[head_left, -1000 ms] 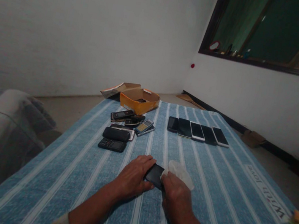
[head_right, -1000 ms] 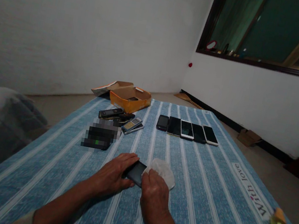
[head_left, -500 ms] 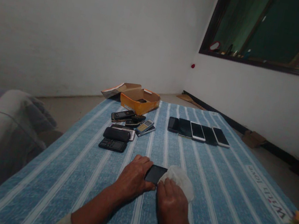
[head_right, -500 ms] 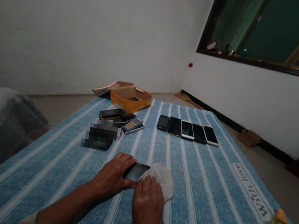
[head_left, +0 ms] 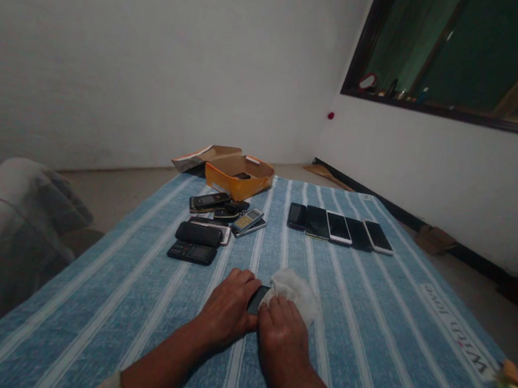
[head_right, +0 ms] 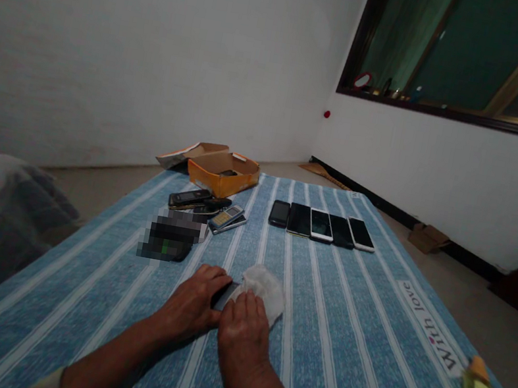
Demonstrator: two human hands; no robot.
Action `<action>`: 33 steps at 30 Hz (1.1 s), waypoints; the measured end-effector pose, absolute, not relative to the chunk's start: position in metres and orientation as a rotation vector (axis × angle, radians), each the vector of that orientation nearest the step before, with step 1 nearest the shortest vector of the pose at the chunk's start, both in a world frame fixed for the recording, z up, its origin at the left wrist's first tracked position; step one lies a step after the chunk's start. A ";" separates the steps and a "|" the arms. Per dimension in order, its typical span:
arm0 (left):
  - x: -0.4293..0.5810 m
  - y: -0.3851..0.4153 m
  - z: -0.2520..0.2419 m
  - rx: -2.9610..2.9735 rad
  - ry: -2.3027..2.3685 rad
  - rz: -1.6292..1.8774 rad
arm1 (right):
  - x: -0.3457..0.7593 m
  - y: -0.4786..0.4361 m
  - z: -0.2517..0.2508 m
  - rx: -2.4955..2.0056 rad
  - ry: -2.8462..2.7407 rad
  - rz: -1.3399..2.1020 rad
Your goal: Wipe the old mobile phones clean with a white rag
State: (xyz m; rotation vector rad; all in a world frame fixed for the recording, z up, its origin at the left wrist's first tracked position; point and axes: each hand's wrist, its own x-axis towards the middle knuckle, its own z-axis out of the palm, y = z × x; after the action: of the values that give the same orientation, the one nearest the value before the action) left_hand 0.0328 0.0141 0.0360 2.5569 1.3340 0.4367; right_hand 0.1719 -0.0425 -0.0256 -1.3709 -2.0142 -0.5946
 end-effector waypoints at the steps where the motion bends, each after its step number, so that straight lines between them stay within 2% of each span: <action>1: 0.033 0.014 0.035 2.553 1.331 0.438 | 0.170 -0.036 -0.022 -1.357 -2.036 -0.519; 7: 0.031 0.013 0.035 2.544 1.348 0.434 | 0.169 -0.012 -0.005 -1.243 -2.143 -0.171; 18: 0.032 0.011 0.035 2.540 1.369 0.429 | 0.200 -0.056 -0.029 -1.179 -2.061 -0.527; 33: 0.032 0.012 0.038 2.510 1.370 0.426 | 0.188 -0.060 -0.026 -1.163 -1.976 -0.468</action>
State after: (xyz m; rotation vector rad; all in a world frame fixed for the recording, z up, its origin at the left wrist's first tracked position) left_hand 0.0322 0.0115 0.0378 2.5096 1.3697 0.4262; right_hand 0.1882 -0.0600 -0.0263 -1.1635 -1.9761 -0.4682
